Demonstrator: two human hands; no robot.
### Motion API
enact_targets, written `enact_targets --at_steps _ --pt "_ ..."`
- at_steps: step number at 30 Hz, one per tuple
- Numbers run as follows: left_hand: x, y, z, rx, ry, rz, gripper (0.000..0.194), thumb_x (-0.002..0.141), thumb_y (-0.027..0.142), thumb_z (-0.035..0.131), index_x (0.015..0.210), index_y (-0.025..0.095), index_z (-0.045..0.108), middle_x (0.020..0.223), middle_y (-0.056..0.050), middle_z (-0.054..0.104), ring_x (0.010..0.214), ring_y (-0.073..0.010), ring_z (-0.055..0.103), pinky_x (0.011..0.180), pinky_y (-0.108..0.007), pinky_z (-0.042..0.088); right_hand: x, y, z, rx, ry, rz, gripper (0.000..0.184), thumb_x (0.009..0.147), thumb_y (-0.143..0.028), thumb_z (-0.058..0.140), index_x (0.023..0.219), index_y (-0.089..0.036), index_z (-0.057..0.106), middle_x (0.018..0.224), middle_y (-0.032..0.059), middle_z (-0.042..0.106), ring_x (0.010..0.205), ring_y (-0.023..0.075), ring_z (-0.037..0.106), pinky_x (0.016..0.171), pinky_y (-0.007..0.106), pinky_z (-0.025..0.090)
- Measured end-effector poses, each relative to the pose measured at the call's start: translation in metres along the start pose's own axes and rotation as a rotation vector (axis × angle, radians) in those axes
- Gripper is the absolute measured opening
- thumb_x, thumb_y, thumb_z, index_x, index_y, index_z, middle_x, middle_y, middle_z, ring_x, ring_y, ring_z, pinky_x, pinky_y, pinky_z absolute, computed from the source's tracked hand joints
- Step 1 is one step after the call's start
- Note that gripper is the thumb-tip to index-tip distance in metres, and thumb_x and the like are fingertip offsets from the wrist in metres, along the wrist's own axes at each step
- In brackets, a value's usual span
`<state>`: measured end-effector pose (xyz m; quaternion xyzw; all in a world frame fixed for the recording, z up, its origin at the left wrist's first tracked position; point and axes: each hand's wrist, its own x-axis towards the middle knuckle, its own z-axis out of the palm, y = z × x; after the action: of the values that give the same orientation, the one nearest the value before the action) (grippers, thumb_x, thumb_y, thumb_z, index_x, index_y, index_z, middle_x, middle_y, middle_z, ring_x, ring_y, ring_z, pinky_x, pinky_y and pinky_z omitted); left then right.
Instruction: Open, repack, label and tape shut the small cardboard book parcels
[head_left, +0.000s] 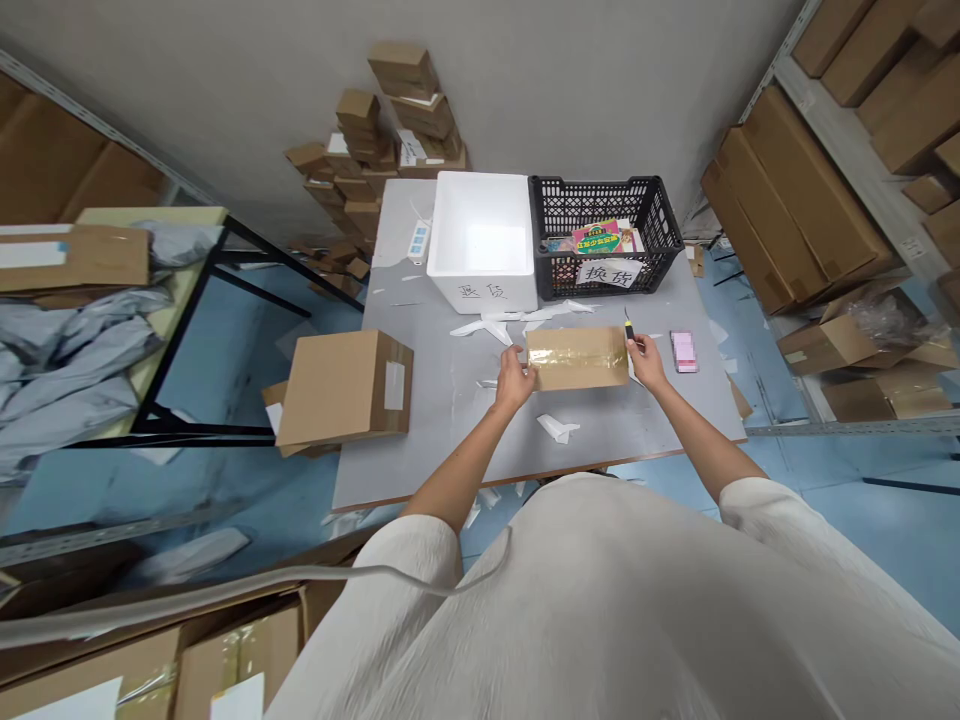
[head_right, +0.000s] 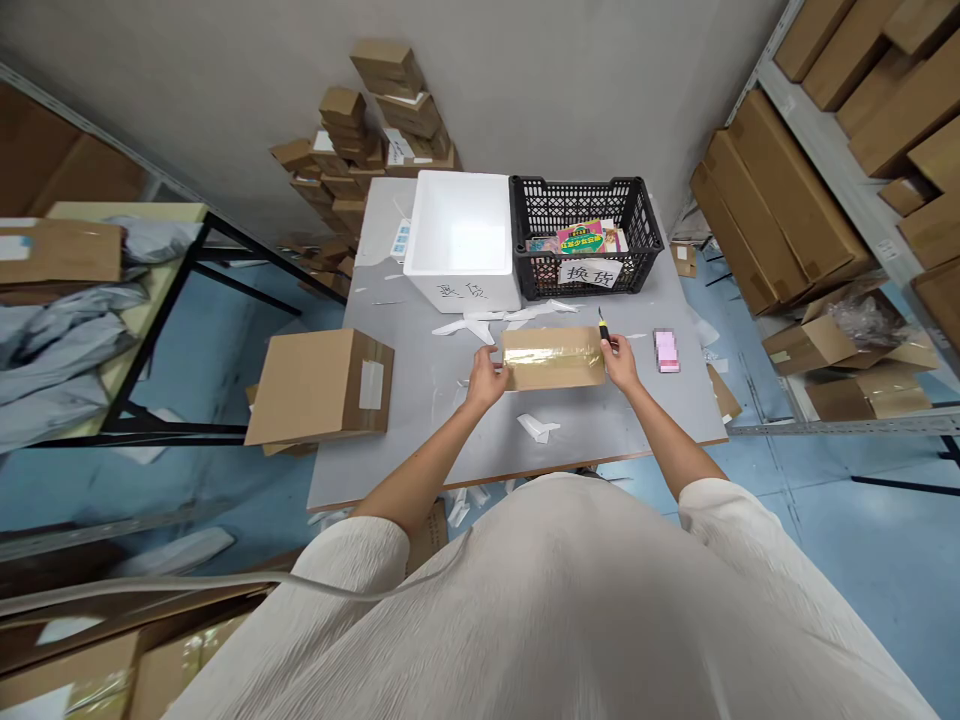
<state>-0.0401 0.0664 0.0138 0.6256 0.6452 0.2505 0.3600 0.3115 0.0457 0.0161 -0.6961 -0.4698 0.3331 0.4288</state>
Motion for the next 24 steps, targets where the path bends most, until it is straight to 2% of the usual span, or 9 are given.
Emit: enact_targets --at_steps 2,5,8,10,13,15,17,20,24 --pt "-0.002 -0.003 0.002 0.002 -0.033 0.079 0.054 0.096 0.022 0.062 0.148 0.024 0.051 0.154 -0.017 0.055 0.124 -0.0306 0.073 0.107 -0.050 0.061 -0.001 -0.006 -0.001 -0.043 -0.009 -0.048 0.080 0.089 -0.092 0.059 0.125 -0.021 0.069 0.138 0.0189 0.071 0.125 0.0324 0.068 0.115 0.052 0.055" --pt "-0.007 -0.005 0.002 0.094 -0.071 0.174 0.057 0.093 0.021 0.064 0.150 0.025 0.055 0.156 -0.018 0.054 0.139 -0.0368 0.064 0.117 -0.056 0.056 -0.005 -0.019 0.000 -0.080 -0.090 -0.091 0.085 0.091 -0.092 0.057 0.133 -0.020 0.071 0.139 0.0188 0.074 0.124 0.0334 0.070 0.114 0.052 0.056" --pt "-0.012 0.000 0.001 0.212 -0.077 0.201 0.057 0.093 0.022 0.065 0.149 0.022 0.060 0.161 -0.020 0.050 0.149 -0.0433 0.053 0.122 -0.061 0.049 -0.007 -0.033 0.001 -0.129 -0.155 -0.097 0.085 0.096 -0.093 0.050 0.136 -0.022 0.072 0.139 0.0168 0.076 0.121 0.0324 0.072 0.110 0.048 0.059" --pt "-0.016 0.005 0.000 0.276 -0.068 0.227 0.053 0.094 0.022 0.063 0.147 0.022 0.064 0.164 -0.020 0.050 0.152 -0.0447 0.048 0.123 -0.061 0.046 -0.008 -0.042 0.003 -0.149 -0.202 -0.064 0.085 0.099 -0.095 0.041 0.130 -0.023 0.074 0.128 0.0141 0.079 0.109 0.0298 0.076 0.100 0.044 0.063" --pt "-0.023 0.012 0.002 0.344 -0.109 0.317 0.052 0.098 0.021 0.057 0.149 0.024 0.065 0.161 -0.018 0.056 0.152 -0.0422 0.049 0.125 -0.060 0.042 -0.007 -0.052 0.007 -0.137 -0.309 -0.002 0.086 0.100 -0.096 0.034 0.121 -0.023 0.074 0.107 0.0097 0.080 0.086 0.0249 0.076 0.080 0.037 0.065" --pt "-0.027 0.014 0.005 0.373 -0.160 0.362 0.057 0.099 0.019 0.054 0.155 0.023 0.063 0.160 -0.018 0.058 0.151 -0.0413 0.049 0.125 -0.059 0.041 -0.007 -0.058 0.011 -0.142 -0.364 0.014 0.081 0.101 -0.093 0.039 0.124 -0.023 0.074 0.101 0.0076 0.081 0.076 0.0224 0.075 0.072 0.035 0.063" --pt "-0.030 0.013 0.008 0.390 -0.177 0.369 0.062 0.099 0.018 0.053 0.160 0.022 0.059 0.167 -0.019 0.054 0.152 -0.0421 0.049 0.124 -0.059 0.041 -0.006 -0.066 0.014 -0.188 -0.405 0.002 0.072 0.104 -0.085 0.048 0.129 -0.023 0.074 0.099 0.0058 0.082 0.071 0.0214 0.074 0.072 0.035 0.063" --pt "-0.033 0.011 0.011 0.411 -0.176 0.361 0.066 0.099 0.019 0.052 0.165 0.021 0.055 0.176 -0.020 0.046 0.152 -0.0440 0.049 0.123 -0.061 0.041 -0.002 -0.080 0.020 -0.338 -0.478 -0.088 0.056 0.107 -0.068 0.058 0.134 -0.023 0.076 0.100 0.0053 0.084 0.079 0.0236 0.078 0.084 0.037 0.063" --pt "-0.033 0.012 0.012 0.435 -0.187 0.363 0.070 0.099 0.020 0.052 0.169 0.019 0.051 0.179 -0.020 0.045 0.154 -0.0454 0.047 0.123 -0.063 0.039 0.005 -0.100 0.034 -0.581 -0.589 -0.314 0.040 0.110 -0.047 0.060 0.134 -0.022 0.081 0.129 0.0099 0.085 0.116 0.0302 0.078 0.103 0.038 0.058"
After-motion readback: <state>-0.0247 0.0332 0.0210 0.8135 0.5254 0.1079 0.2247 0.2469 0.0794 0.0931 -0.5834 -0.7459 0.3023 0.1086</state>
